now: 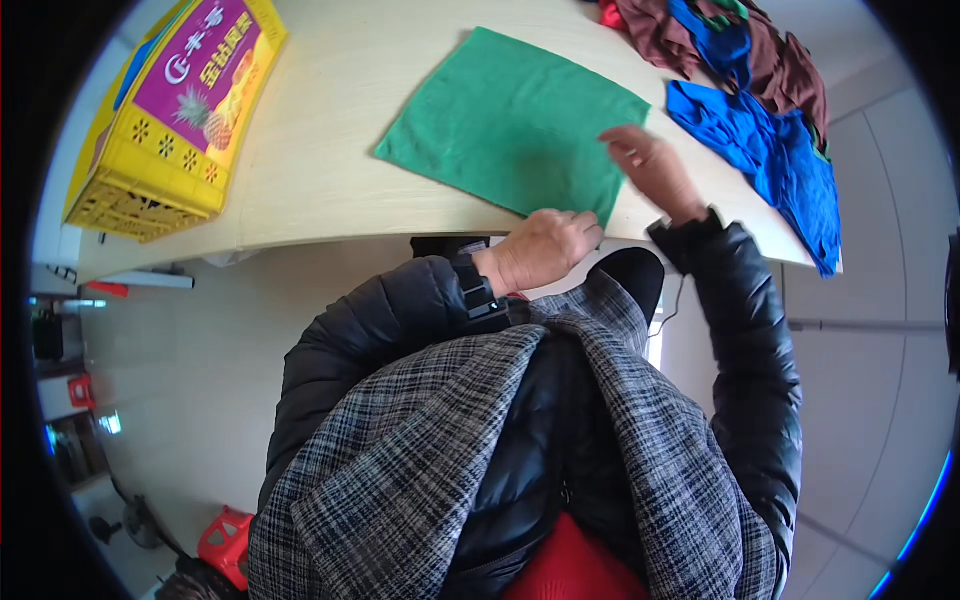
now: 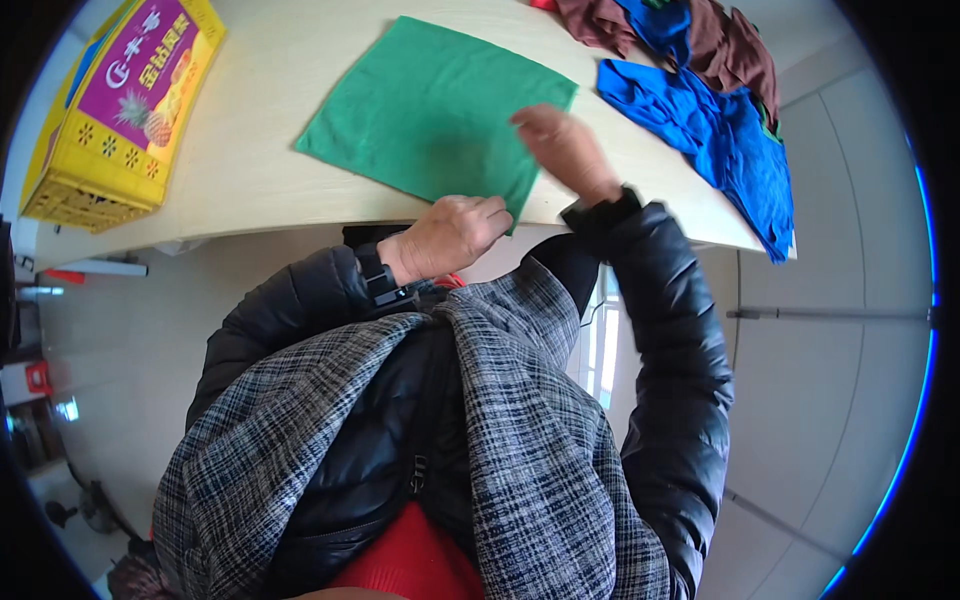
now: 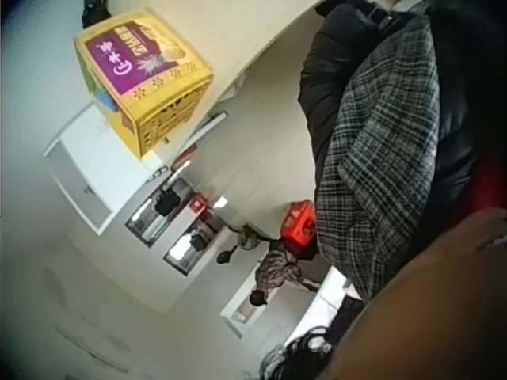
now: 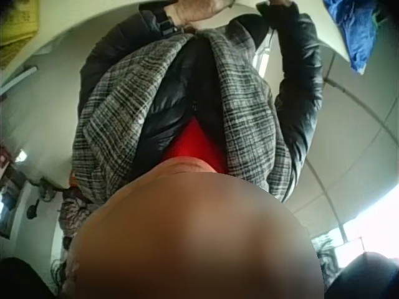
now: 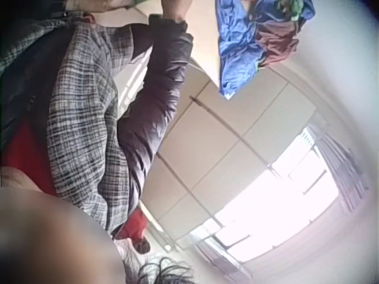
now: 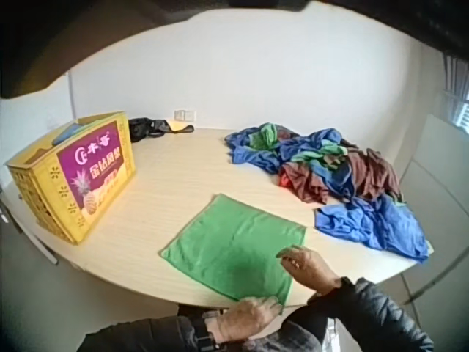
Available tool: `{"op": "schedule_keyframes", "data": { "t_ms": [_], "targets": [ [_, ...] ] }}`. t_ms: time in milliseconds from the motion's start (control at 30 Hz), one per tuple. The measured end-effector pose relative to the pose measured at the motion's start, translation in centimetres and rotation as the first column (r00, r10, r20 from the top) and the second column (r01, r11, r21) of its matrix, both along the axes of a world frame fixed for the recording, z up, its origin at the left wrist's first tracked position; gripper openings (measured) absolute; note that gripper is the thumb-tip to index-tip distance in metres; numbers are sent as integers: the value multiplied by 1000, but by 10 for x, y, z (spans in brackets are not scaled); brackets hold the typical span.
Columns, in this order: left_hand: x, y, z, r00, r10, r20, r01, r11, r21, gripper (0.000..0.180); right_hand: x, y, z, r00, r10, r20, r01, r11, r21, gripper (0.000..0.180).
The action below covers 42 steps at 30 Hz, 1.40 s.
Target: Fold pieces of colored cloth and place them into a yellow storage crate.
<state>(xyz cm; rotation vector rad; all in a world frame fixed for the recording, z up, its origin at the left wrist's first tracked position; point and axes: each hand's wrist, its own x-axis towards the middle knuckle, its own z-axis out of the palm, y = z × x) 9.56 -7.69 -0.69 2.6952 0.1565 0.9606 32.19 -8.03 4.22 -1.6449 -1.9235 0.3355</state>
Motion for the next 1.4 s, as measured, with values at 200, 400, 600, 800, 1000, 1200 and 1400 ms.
{"op": "schedule_keyframes", "data": {
  "t_ms": [200,400,600,800,1000,1200,1400],
  "targets": [
    [-17,13,15,989,-147,-35,144,986,-87,5,-61,-70,-24,998,57,6,-57,993,103,22],
    [-61,141,43,936,347,-62,-350,934,-72,7,-52,-87,-15,999,34,29,-37,991,128,19],
    [-68,256,35,835,513,-198,-513,856,55,8,-16,-70,-8,998,63,-18,-61,994,91,15],
    [-10,333,25,840,479,-254,-482,874,56,15,75,19,-16,926,-336,171,296,929,221,18],
    [29,380,-13,887,416,-201,-423,906,7,18,110,74,-45,805,-485,343,488,869,84,24],
    [37,402,-21,835,410,-366,-467,881,-80,21,107,90,-50,745,-519,419,534,840,92,23],
    [50,408,-27,882,321,-346,-450,793,-410,23,118,96,-58,725,-550,415,546,826,140,17]
  ]
}}
